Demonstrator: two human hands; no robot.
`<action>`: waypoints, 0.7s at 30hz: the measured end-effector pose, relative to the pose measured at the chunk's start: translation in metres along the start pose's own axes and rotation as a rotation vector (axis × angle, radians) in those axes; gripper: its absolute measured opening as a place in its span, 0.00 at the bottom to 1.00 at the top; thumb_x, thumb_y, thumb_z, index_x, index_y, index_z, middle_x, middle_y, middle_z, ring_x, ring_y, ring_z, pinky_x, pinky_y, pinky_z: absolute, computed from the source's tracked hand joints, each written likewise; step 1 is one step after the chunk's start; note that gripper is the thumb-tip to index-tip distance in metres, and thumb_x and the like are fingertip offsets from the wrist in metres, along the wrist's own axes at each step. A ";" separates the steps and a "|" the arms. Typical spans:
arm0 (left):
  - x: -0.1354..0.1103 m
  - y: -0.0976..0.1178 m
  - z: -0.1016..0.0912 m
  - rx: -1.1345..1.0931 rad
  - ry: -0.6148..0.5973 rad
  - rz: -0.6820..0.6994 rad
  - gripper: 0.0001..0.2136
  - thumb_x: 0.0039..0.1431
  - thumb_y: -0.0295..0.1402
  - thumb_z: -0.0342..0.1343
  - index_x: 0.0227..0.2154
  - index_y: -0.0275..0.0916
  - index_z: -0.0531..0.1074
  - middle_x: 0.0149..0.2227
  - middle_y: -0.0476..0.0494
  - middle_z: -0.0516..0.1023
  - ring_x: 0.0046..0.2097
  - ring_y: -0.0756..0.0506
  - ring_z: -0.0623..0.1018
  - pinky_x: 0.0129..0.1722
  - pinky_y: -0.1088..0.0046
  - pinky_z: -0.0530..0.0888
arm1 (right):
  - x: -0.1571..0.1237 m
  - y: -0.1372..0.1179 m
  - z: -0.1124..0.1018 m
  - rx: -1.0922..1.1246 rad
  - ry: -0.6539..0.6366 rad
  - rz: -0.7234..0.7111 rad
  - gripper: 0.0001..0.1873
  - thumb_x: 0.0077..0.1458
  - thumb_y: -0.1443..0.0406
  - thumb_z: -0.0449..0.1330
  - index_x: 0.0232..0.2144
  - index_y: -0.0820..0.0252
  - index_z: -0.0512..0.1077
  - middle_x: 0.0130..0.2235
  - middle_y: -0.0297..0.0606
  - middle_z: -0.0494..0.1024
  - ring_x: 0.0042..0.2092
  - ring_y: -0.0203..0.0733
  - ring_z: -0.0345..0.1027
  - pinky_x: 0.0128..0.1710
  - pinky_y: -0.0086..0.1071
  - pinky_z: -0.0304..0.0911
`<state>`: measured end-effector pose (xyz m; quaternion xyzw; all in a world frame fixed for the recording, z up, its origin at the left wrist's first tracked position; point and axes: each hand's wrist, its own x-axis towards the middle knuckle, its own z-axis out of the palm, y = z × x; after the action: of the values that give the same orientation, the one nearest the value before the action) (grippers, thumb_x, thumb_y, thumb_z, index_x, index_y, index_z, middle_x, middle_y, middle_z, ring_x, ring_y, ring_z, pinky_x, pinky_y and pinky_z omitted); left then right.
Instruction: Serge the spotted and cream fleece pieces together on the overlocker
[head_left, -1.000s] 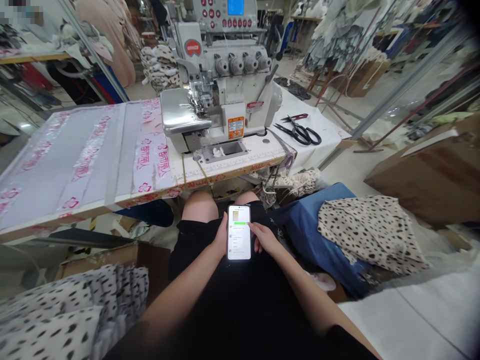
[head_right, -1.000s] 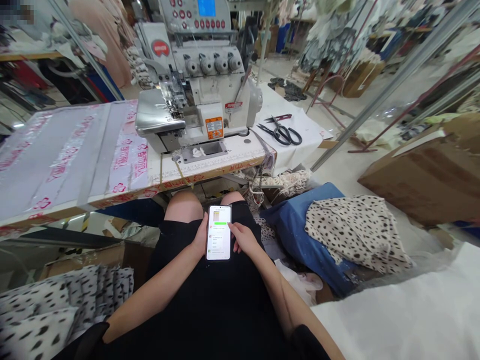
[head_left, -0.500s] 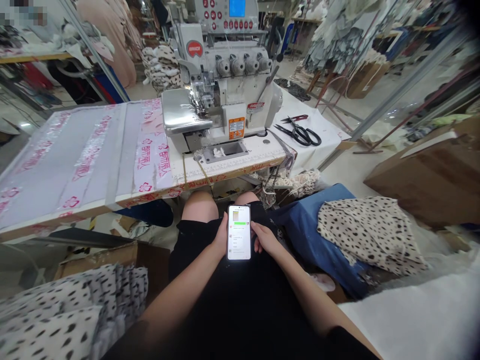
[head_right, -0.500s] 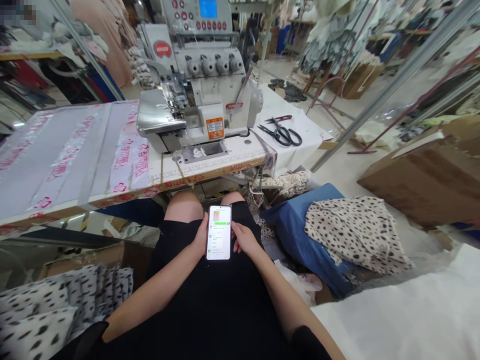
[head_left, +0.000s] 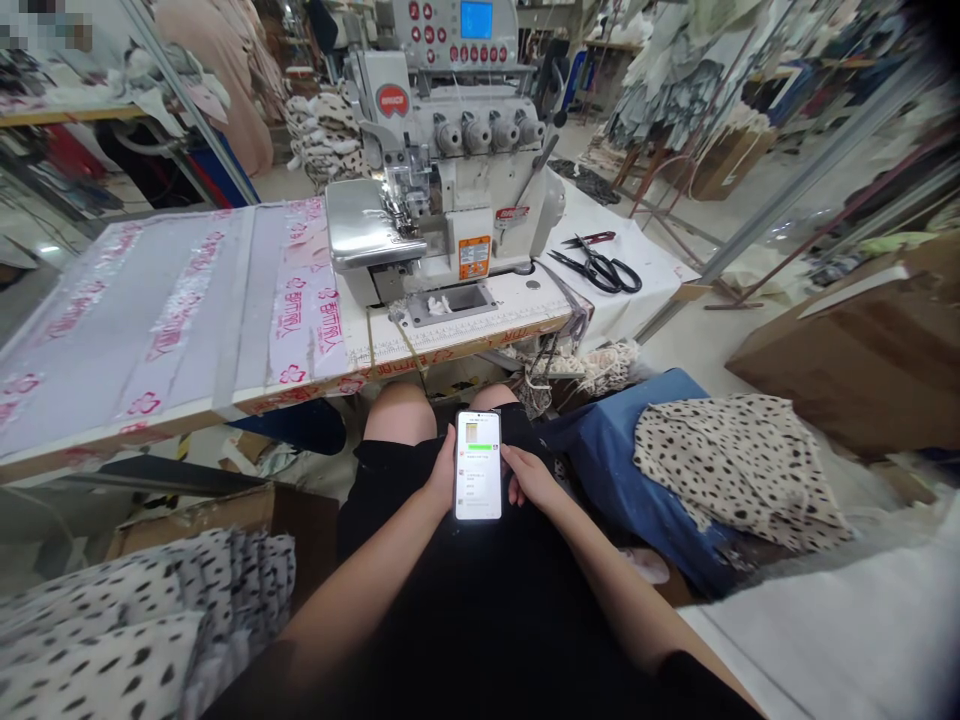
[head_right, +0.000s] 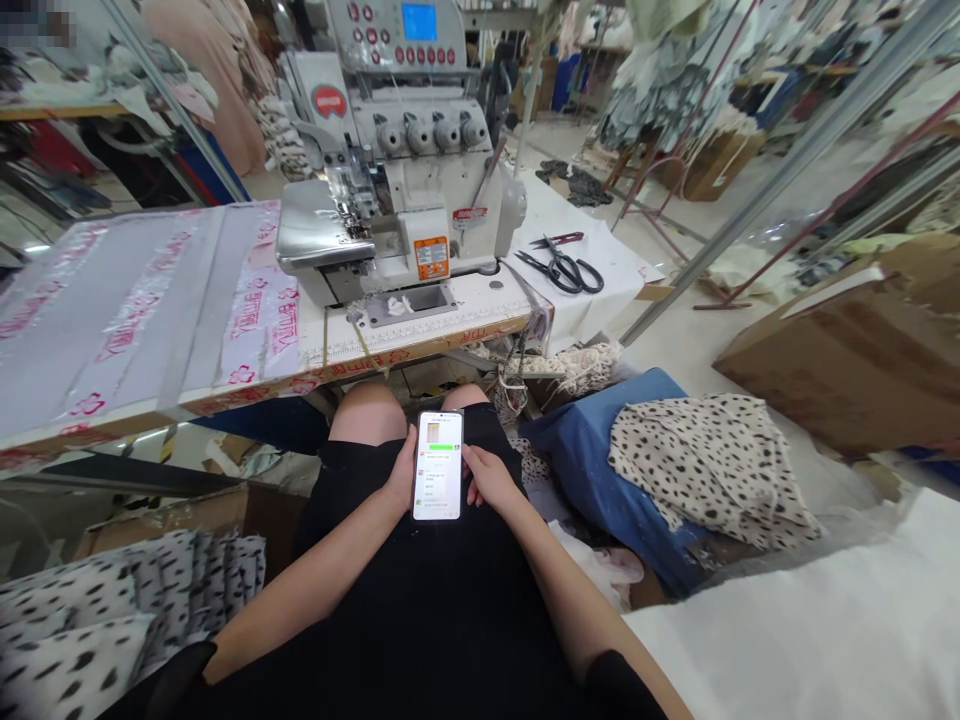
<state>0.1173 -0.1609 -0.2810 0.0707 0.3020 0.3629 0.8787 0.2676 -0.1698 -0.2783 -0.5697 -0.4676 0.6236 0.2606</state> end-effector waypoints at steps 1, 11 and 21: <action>0.000 0.000 0.000 -0.001 0.002 0.002 0.36 0.54 0.57 0.35 0.38 0.26 0.71 0.33 0.31 0.75 0.32 0.38 0.76 0.35 0.64 0.69 | 0.000 0.000 0.000 0.000 -0.001 -0.001 0.18 0.57 0.55 0.44 0.27 0.63 0.63 0.25 0.32 0.68 0.12 0.27 0.60 0.06 0.20 0.48; 0.000 0.000 -0.001 0.000 0.000 0.011 0.35 0.54 0.57 0.36 0.36 0.26 0.71 0.31 0.32 0.75 0.30 0.39 0.75 0.32 0.65 0.69 | 0.004 0.006 0.000 0.003 -0.005 -0.002 0.19 0.56 0.53 0.45 0.27 0.62 0.62 0.25 0.30 0.67 0.11 0.27 0.59 0.05 0.20 0.48; -0.001 0.002 0.001 -0.018 0.006 0.012 0.35 0.55 0.56 0.34 0.36 0.26 0.71 0.31 0.32 0.76 0.31 0.39 0.76 0.33 0.65 0.69 | 0.004 0.006 0.001 0.009 -0.007 -0.002 0.19 0.55 0.51 0.45 0.27 0.62 0.61 0.24 0.30 0.68 0.11 0.27 0.59 0.06 0.19 0.49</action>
<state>0.1165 -0.1602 -0.2787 0.0636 0.3009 0.3712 0.8762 0.2669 -0.1687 -0.2855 -0.5660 -0.4663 0.6274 0.2620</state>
